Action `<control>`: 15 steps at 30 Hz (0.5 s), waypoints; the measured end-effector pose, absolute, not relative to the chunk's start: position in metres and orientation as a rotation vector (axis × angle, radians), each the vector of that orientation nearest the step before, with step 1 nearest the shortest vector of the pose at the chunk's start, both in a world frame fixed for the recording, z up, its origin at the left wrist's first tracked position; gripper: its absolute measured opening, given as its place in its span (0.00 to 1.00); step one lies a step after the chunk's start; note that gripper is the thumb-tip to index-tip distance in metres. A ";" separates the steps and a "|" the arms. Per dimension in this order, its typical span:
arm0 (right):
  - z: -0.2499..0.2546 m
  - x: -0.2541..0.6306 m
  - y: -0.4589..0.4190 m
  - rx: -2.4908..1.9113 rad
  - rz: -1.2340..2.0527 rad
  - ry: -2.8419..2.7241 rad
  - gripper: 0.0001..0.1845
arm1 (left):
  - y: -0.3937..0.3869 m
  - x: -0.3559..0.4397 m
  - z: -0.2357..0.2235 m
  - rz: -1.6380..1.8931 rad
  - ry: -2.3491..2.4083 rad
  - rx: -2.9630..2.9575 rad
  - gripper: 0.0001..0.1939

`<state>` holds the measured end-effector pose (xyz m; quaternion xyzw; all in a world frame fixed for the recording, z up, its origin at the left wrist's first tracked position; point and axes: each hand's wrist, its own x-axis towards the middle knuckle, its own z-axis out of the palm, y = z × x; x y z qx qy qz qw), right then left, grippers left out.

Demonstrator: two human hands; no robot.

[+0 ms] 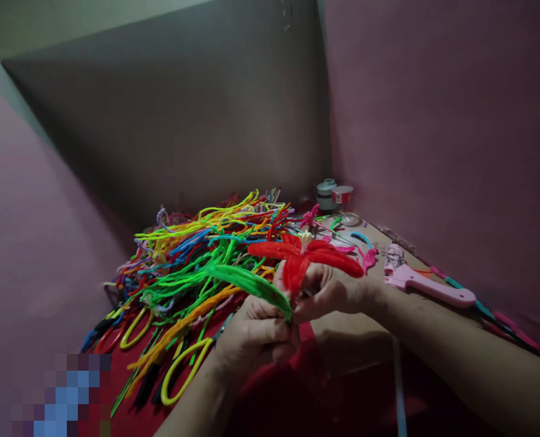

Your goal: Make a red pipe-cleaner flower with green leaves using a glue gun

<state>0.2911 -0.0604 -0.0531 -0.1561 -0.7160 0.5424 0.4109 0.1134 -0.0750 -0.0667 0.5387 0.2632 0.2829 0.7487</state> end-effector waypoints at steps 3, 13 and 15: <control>-0.054 0.291 -0.061 -0.375 1.405 -1.793 0.04 | -0.072 0.110 -0.070 0.522 0.548 1.188 0.15; -0.069 0.277 -0.058 -0.573 1.318 -1.307 0.07 | -0.079 0.120 -0.055 1.057 1.133 1.899 0.07; -0.074 0.273 -0.058 -0.626 1.301 -1.212 0.06 | -0.078 0.121 -0.065 1.186 1.243 2.228 0.06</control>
